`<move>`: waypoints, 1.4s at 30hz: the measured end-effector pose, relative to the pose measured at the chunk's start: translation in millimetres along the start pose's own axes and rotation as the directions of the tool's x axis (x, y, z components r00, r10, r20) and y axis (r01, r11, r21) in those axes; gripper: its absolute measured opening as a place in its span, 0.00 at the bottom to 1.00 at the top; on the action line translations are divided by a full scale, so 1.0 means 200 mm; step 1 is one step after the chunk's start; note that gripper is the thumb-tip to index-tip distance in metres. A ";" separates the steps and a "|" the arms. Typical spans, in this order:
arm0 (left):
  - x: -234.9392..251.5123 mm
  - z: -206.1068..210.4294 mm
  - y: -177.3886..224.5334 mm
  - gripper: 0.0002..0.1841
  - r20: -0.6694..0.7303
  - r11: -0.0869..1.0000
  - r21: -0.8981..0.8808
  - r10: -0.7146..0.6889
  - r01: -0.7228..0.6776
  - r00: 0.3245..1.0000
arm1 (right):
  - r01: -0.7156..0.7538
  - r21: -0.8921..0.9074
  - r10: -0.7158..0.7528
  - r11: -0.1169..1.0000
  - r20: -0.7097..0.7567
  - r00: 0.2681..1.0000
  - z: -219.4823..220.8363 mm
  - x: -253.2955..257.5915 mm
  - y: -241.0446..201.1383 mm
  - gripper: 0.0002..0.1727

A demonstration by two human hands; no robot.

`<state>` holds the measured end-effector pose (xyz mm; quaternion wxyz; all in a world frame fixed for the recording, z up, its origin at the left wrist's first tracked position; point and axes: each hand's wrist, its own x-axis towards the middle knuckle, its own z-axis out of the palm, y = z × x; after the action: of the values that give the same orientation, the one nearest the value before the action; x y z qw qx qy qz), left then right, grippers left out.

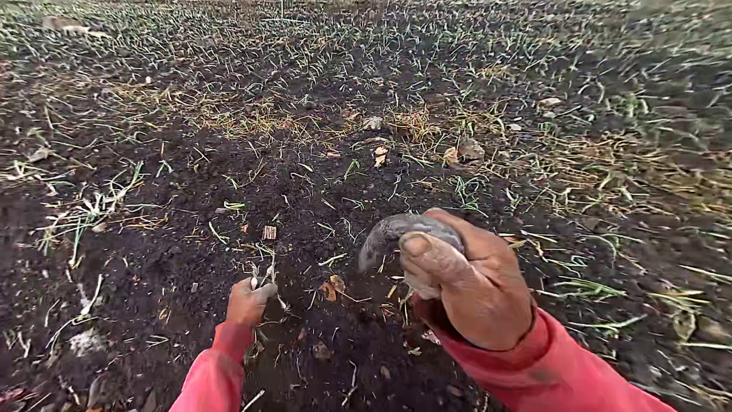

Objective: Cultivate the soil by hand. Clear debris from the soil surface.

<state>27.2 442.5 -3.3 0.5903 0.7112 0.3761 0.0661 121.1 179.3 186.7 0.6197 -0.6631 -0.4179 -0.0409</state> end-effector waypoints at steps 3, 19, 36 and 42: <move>0.06 -0.01 -0.03 0.08 0.058 0.993 0.116 0.007 -0.014 0.998 | 0.181 0.103 -0.177 0.978 -0.051 0.983 0.14 0.25 -0.05 0.06; -0.03 0.36 -0.03 0.19 0.146 0.835 0.487 0.210 -0.255 0.967 | -0.115 -0.331 0.128 0.937 0.016 0.992 0.23 -0.48 0.62 0.24; -0.21 0.42 -0.20 0.12 0.231 0.621 0.729 0.171 -0.287 0.958 | -0.163 -0.221 0.185 0.961 0.083 0.979 0.39 -0.55 0.63 0.26; -0.26 0.32 -0.31 0.22 0.119 0.506 0.754 0.520 -0.418 0.846 | -0.143 -0.211 0.152 0.967 0.024 0.988 0.31 -0.62 0.61 0.25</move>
<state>-3.6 360.9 -59.1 0.1738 0.9593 0.1968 0.1042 86.0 183.4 5.3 0.5395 -0.7544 -0.3730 -0.0251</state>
